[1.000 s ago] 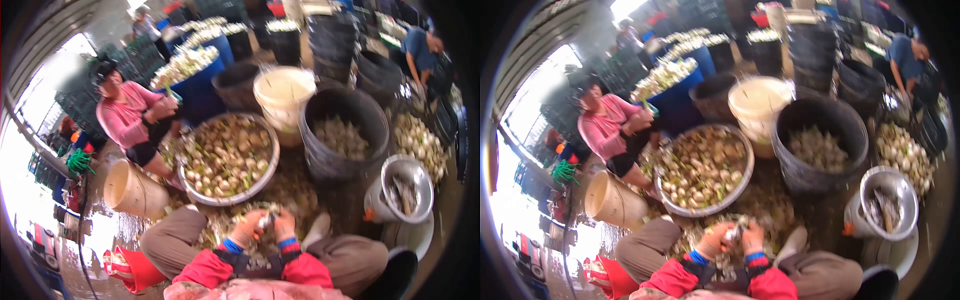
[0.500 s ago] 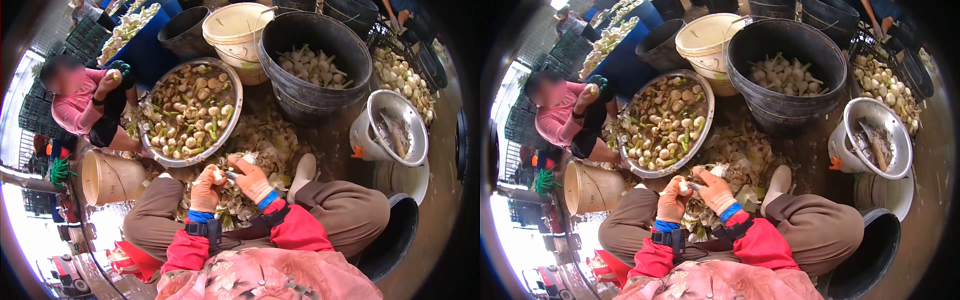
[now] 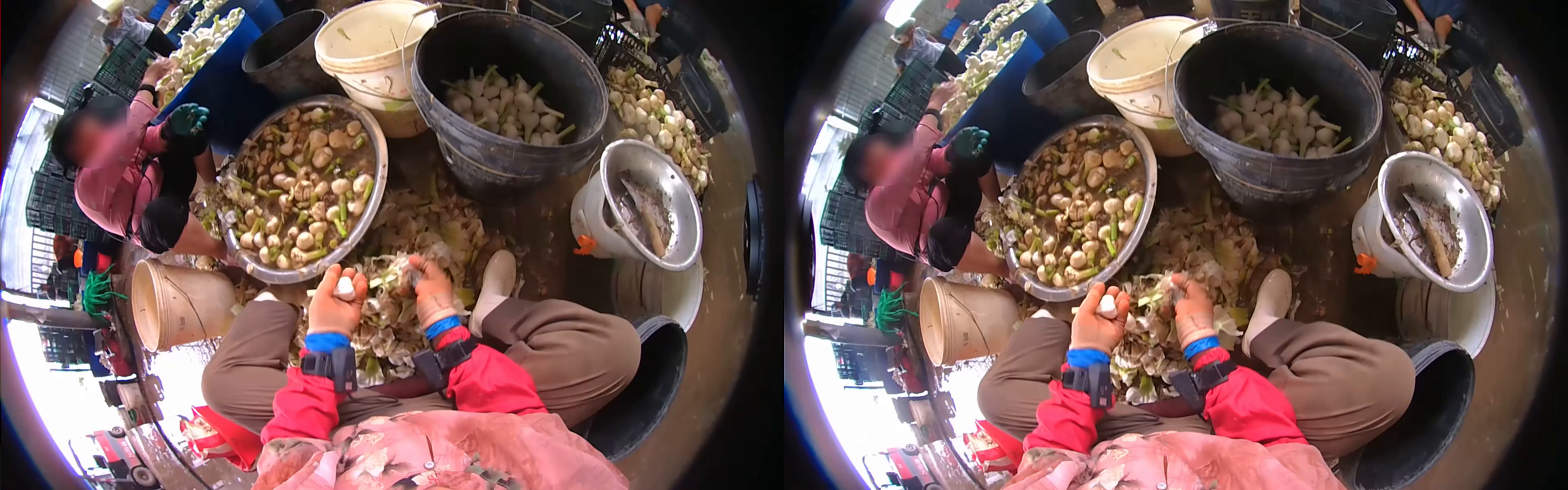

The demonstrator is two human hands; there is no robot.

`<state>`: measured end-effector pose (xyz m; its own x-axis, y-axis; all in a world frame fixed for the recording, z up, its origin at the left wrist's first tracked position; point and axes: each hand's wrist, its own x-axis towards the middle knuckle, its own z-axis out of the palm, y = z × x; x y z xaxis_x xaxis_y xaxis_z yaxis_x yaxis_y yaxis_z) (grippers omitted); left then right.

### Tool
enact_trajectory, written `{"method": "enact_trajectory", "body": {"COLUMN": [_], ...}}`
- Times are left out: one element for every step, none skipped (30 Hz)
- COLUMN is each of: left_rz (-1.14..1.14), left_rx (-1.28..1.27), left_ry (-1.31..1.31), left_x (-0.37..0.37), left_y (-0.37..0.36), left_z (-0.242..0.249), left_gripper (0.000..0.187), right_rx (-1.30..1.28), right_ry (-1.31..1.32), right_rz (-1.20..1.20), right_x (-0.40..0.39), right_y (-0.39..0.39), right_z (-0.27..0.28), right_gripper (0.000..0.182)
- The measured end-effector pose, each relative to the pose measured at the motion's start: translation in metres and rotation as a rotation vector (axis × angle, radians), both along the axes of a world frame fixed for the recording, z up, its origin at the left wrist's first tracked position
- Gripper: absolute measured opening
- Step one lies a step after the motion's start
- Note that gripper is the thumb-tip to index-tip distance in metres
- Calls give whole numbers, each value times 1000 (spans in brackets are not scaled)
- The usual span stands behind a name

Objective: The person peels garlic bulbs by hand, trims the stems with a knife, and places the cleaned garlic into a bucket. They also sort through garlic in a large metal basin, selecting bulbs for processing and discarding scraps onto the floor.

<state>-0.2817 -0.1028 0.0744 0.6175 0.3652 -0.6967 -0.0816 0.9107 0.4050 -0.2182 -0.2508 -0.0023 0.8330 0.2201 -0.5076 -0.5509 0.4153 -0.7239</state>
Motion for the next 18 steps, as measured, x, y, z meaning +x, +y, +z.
{"method": "enact_trajectory", "body": {"left_rz": [-11, -204, -391, -351, -312, -353, -393, -408, -422, -372, -351, -495, -622, -760, -919, -1329, -1303, -1503], "left_rx": [-7, 337, 682, 479, 272, 225, 173, 221, 269, 420, 624, 739, 959, 1200, 2133, 1810, 1919, 1886], "left_ry": [-24, -106, -184, -291, -390, -577, -761, -790, -818, -620, -339, -211, -30, 275, 60, 680, 548, 576], "left_x": [18, 42, 70, 103, 133, 153, 169, 183, 192, 196, 204, 207, 204, 205, 196, 194, 187, 193], "left_y": [14, 26, 34, 16, -10, -22, -26, -19, -9, -1, 5, 25, 46, 60, 102, 62, 87, 91], "left_z": [-24, -41, -47, -1, 61, 95, 111, 113, 115, 112, 107, 77, 40, 2, -80, -31, -82, -93], "left_gripper": [25, 25, 26, 30, 34, 38, 43, 47, 51, 42, 26, 17, 20, 25, 31, 30, 28, 27], "right_rx": [-23, -32, -43, -41, -36, -32, -34, -34, -33, -230, -229, -206, -182, -208, -206, -266, -324, -373], "right_ry": [13, 16, 20, 10, 18, 27, 22, -32, -85, -203, -201, -182, -164, -139, -138, -155, -177, -270], "right_rz": [18, 43, 69, 66, 81, 95, 90, 156, 223, 294, 291, 274, 258, 290, 292, 324, 359, 356], "right_x": [-4, -7, -10, -11, -11, -10, -10, -10, -5, -3, 0, -2, -2, 1, 4, 7, 10, 10], "right_y": [2, 5, 8, 8, 7, 7, 5, 2, 1, -2, -2, -2, -1, -2, -3, -5, -6, -8], "right_z": [2, -5, -13, -13, -9, -9, -13, -18, -16, -9, -10, -14, -16, -13, -6, 1, 4, 0], "right_gripper": [24, 23, 23, 23, 23, 23, 23, 28, 34, 34, 34, 36, 37, 39, 39, 39, 38, 36]}}
